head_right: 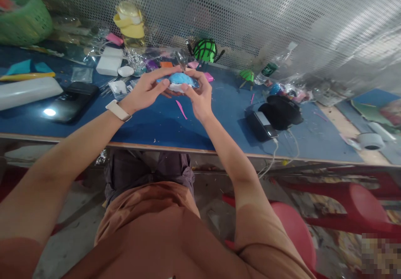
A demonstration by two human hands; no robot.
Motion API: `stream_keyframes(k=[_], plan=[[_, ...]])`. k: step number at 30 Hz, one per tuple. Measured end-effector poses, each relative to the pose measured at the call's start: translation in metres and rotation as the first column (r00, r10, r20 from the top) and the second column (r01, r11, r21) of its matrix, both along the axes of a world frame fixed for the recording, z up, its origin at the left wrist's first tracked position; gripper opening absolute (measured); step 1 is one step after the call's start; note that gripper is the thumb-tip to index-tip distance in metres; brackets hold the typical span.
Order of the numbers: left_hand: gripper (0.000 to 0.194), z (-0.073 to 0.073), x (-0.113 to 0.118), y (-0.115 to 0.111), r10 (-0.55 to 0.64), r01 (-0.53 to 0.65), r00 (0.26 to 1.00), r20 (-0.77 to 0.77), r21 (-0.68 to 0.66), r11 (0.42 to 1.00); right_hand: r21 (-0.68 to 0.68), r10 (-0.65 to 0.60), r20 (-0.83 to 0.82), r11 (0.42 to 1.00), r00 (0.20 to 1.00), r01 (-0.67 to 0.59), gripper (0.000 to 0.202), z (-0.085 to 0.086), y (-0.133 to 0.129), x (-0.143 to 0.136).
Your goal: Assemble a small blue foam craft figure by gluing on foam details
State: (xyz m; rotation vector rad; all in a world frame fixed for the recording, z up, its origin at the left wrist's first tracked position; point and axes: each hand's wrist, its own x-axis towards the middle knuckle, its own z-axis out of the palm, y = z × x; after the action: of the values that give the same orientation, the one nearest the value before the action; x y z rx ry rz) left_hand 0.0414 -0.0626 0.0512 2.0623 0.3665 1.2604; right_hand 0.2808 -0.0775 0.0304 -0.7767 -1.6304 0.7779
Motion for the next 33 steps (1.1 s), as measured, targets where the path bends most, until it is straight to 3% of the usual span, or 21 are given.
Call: stream_keyframes(k=[3,6,10,16,24,33], plan=[[0.067,-0.001,0.0,0.001,-0.009,0.009,1.0,0.005,-0.002,1.0,-0.047,-0.009,-0.116,0.999,0.993,0.004,0.078,-0.002,0.001,-0.001],[0.055,-0.003,-0.003,0.005,0.08,-0.088,0.993,0.087,0.082,0.993,-0.082,-0.005,-0.146,0.997,0.989,-0.007,0.076,0.001,-0.003,-0.003],[0.052,-0.006,-0.009,0.01,0.307,-0.338,0.94,0.147,0.313,0.888,-0.123,-0.004,-0.209,0.992,0.978,-0.023,0.071,0.008,-0.01,-0.007],[0.04,-0.005,-0.009,0.011,0.36,-0.398,0.917,0.17,0.417,0.817,-0.161,0.03,-0.248,0.984,0.968,-0.072,0.073,0.011,-0.014,-0.011],[0.029,-0.002,-0.003,0.009,0.366,-0.425,0.904,0.22,0.367,0.828,-0.153,0.058,-0.261,0.983,0.964,-0.1,0.07,0.013,-0.019,-0.015],[0.049,0.006,-0.006,-0.004,0.398,-0.423,0.904,0.153,0.209,0.882,-0.112,0.064,-0.13,0.991,0.989,-0.079,0.08,0.007,-0.01,-0.008]])
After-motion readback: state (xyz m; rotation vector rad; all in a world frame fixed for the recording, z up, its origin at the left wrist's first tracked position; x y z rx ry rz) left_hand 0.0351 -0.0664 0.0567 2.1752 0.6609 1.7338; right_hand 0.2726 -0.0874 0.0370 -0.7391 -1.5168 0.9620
